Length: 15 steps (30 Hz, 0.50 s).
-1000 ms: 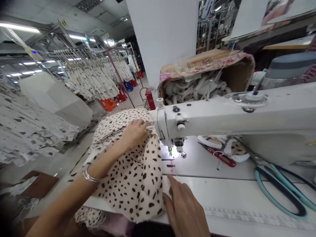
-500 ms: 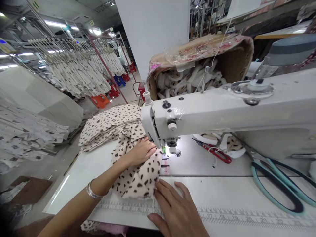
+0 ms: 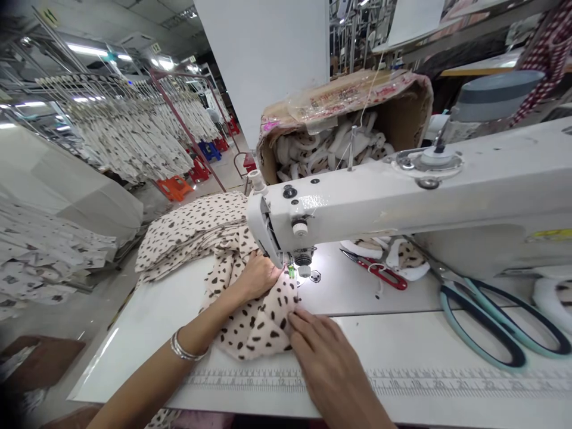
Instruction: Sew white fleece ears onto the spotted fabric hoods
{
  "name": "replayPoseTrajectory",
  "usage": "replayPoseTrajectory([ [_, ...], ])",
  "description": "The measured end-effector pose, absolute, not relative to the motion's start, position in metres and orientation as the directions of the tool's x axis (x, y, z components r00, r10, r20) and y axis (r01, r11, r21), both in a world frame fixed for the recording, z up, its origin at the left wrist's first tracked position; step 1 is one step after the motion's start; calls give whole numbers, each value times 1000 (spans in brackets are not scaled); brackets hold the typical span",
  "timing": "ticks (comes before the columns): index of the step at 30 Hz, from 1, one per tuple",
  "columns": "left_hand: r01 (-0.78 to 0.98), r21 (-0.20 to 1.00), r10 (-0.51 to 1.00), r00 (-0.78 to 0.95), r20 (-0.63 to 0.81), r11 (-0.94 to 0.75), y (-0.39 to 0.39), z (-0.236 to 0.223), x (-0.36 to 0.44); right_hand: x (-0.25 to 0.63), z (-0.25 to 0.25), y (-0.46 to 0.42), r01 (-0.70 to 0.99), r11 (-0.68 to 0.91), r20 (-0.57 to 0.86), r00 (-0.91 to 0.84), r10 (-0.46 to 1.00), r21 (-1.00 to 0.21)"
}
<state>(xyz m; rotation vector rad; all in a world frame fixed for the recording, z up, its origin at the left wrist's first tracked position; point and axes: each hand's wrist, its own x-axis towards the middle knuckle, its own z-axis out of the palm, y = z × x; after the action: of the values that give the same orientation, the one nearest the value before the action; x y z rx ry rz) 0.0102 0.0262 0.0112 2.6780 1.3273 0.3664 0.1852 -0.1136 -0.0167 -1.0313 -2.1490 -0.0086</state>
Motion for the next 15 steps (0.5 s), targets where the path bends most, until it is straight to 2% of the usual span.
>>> replayPoseTrajectory([
  [5,784,205,794,504,339,-585,4,9,7,204,-22,-121,714,644,599,-398,695,-275],
  [7,757,190,758,531,377,-625,-16,10,-6,206,-21,-123,708,659,602,-419,680,-252],
  [9,681,157,686,640,347,-715,-36,12,-29,206,-21,-124,694,677,595,-445,669,-243],
  [11,612,98,616,750,243,-785,-51,19,-59,204,-22,-125,672,699,585,-473,659,-244],
  [15,742,74,745,659,100,-666,-60,43,-103,199,-23,-126,655,709,566,-492,661,-259],
])
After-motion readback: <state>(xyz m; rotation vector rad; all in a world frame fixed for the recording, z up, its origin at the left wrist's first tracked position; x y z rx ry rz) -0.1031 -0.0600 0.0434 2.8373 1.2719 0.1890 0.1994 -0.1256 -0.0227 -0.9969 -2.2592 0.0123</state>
